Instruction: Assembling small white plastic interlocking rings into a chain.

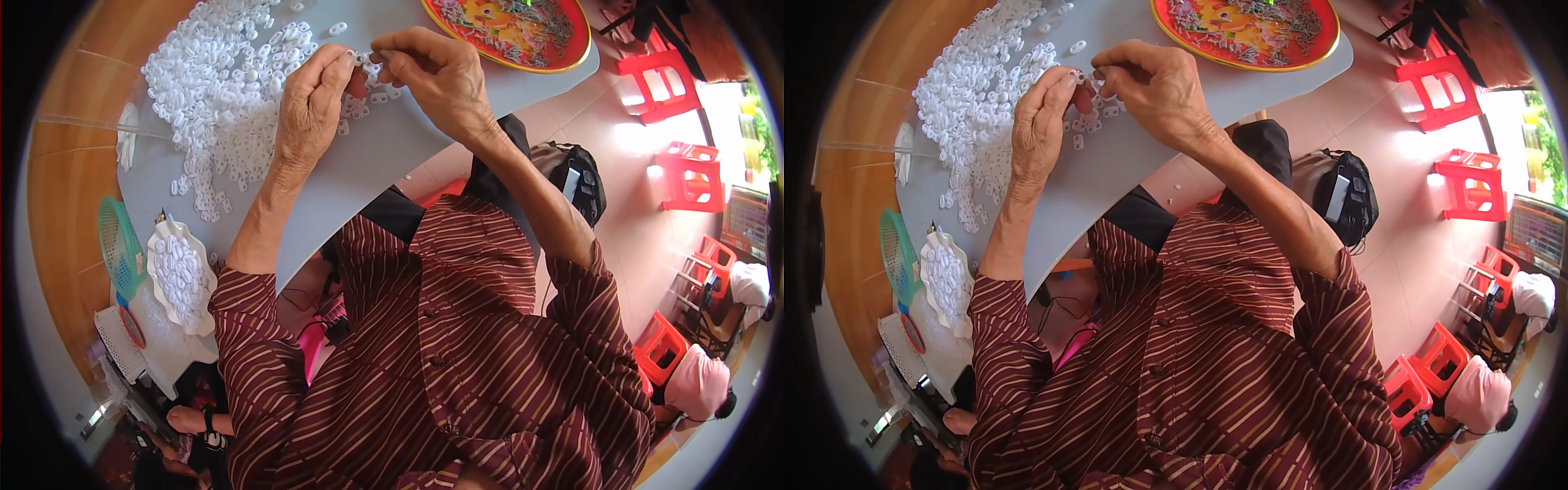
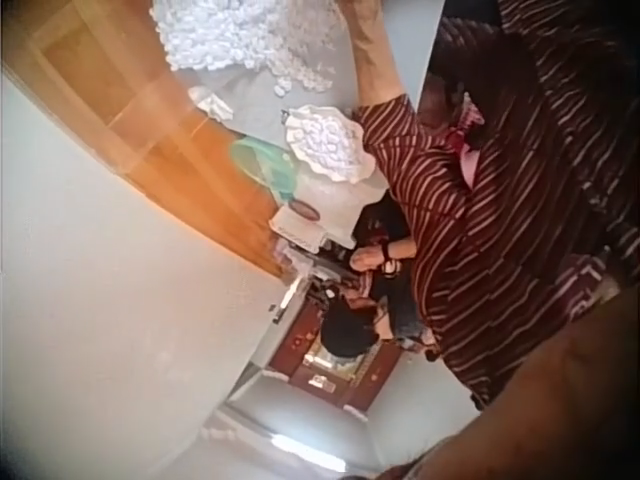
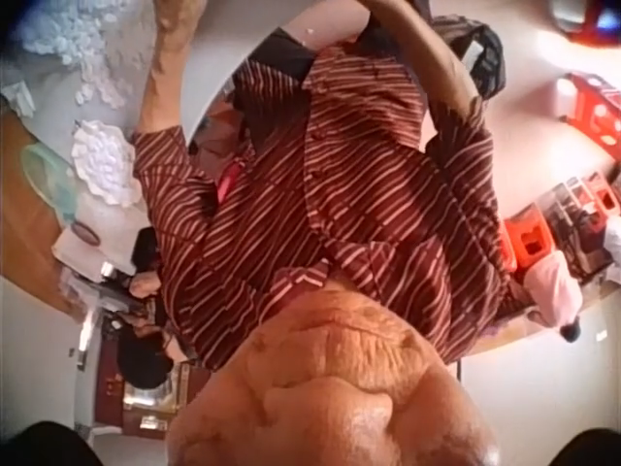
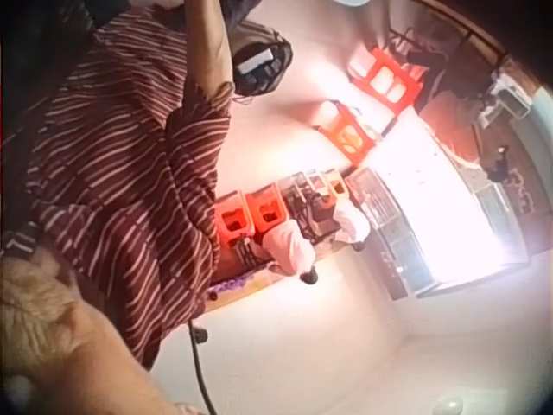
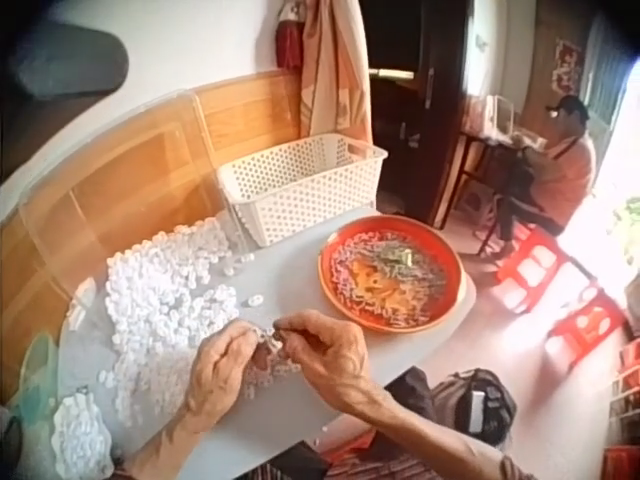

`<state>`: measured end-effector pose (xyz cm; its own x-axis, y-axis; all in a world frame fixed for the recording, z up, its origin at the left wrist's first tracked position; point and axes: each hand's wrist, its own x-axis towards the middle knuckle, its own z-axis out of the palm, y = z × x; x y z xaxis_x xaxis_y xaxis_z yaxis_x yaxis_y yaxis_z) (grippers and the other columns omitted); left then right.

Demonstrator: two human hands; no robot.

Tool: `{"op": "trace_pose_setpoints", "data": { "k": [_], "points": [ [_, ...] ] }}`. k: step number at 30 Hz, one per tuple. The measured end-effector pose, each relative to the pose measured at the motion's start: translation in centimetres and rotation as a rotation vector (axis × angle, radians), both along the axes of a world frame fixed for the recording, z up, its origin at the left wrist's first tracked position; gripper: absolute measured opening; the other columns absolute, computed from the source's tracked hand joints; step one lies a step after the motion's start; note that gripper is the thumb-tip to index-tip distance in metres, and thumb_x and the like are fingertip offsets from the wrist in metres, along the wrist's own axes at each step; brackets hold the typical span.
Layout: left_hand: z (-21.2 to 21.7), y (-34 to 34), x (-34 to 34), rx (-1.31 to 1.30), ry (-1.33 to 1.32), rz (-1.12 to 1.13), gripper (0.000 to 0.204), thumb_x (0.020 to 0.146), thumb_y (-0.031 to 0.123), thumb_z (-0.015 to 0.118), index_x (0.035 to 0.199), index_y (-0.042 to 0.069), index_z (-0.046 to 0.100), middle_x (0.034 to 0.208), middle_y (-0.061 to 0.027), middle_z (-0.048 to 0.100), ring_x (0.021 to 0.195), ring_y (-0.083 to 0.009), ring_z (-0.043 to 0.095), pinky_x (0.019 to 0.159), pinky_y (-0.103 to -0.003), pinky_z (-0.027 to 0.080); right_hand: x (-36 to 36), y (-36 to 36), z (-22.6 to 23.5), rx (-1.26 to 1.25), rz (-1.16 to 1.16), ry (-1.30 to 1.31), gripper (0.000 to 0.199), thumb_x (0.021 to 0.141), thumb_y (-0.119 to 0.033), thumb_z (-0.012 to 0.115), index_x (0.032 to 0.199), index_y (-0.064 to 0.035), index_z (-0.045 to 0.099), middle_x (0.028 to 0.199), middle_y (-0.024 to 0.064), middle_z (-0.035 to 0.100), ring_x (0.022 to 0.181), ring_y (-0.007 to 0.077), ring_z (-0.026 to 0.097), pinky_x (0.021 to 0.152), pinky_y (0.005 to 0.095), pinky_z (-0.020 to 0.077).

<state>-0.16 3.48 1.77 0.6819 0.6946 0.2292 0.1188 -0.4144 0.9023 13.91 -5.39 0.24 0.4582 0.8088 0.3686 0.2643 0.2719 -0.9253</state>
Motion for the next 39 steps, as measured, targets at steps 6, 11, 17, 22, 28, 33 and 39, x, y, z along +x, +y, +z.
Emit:
{"op": "trace_pose_setpoints", "data": {
  "k": [6, 11, 17, 22, 28, 33, 39],
  "points": [
    [0.3, -0.9, 0.2, 0.019, 0.018, -0.066, 0.023, 0.095, 0.019, 0.045, 0.088, 0.0, 0.056, 0.066, -0.0025, 0.055, 0.063, -0.0095, 0.048, 0.058, -0.024, 0.041, 0.5, -0.4, 0.9, -0.048, 0.029, -0.086, 0.015, 0.081, -0.006, 0.06, 0.092, 0.0023, 0.066, 0.072, 0.0092, 0.067, 0.066, 0.0105, 0.064, 0.059, 0.0233, 0.0502],
    [0.4, -1.4, 0.5, 0.008, 0.047, -0.05, 0.021, 0.094, 0.017, 0.046, 0.087, 0.0, 0.057, 0.065, -0.0033, 0.055, 0.061, -0.0094, 0.049, 0.058, -0.024, 0.041, 0.5, -0.2, 0.7, -0.065, 0.065, -0.084, 0.012, 0.081, -0.004, 0.063, 0.091, 0.001, 0.066, 0.073, 0.0039, 0.065, 0.066, 0.0065, 0.059, 0.061, 0.0209, 0.0482],
    [-0.1, -1.7, 0.5, -0.112, -0.011, -0.018, 0.02, 0.092, 0.016, 0.049, 0.085, 0.001, 0.06, 0.063, -0.0013, 0.054, 0.06, -0.0077, 0.047, 0.057, -0.023, 0.038, 1.0, -0.4, 1.3, 0.041, 0.047, -0.289, 0.008, 0.078, -0.005, 0.063, 0.083, 0.0008, 0.064, 0.068, 0.0111, 0.065, 0.059, 0.0157, 0.062, 0.056, 0.0263, 0.049],
    [-0.9, -0.9, 0.2, -0.216, -0.048, -0.04, 0.018, 0.09, 0.009, 0.046, 0.086, -0.002, 0.06, 0.074, -0.0035, 0.057, 0.065, -0.0068, 0.047, 0.063, -0.02, 0.04, 8.7, -1.1, 3.6, -0.049, -0.149, -0.777, 0.011, 0.08, -0.005, 0.062, 0.089, 0.0003, 0.065, 0.073, 0.0099, 0.066, 0.064, 0.0132, 0.062, 0.06, 0.0251, 0.0496],
    [-1.1, -1.3, 0.2, -0.146, -0.066, -0.06, 0.018, 0.089, 0.009, 0.046, 0.085, -0.002, 0.059, 0.074, -0.0038, 0.056, 0.064, -0.0072, 0.047, 0.063, -0.02, 0.04, 14.0, -0.9, 5.2, -0.287, -0.025, -0.891, 0.016, 0.075, -0.011, 0.057, 0.079, 0.0038, 0.063, 0.075, 0.0216, 0.062, 0.072, 0.0345, 0.062, 0.063, 0.0424, 0.0474],
    [-1.1, -1.4, 0.4, -0.181, -0.087, -0.07, 0.017, 0.089, 0.009, 0.046, 0.086, -0.003, 0.059, 0.074, -0.0041, 0.056, 0.063, -0.0068, 0.048, 0.061, -0.019, 0.04, 14.9, 0.2, 3.4, -0.474, -0.026, -1.047, 0.022, 0.076, -0.016, 0.059, 0.074, 0.0059, 0.061, 0.073, 0.0241, 0.059, 0.072, 0.0373, 0.06, 0.065, 0.045, 0.046],
    [-1.3, -1.6, -0.3, -0.177, -0.061, -0.006, 0.018, 0.087, 0.012, 0.049, 0.084, -0.001, 0.059, 0.064, -0.0035, 0.055, 0.063, -0.01, 0.052, 0.065, -0.025, 0.044, 14.7, 0.0, 5.1, -0.373, 0.143, -1.084, 0.028, 0.073, -0.021, 0.066, 0.073, 0.0064, 0.059, 0.069, 0.0215, 0.058, 0.068, 0.0341, 0.059, 0.061, 0.0426, 0.0463]
  ]
}}
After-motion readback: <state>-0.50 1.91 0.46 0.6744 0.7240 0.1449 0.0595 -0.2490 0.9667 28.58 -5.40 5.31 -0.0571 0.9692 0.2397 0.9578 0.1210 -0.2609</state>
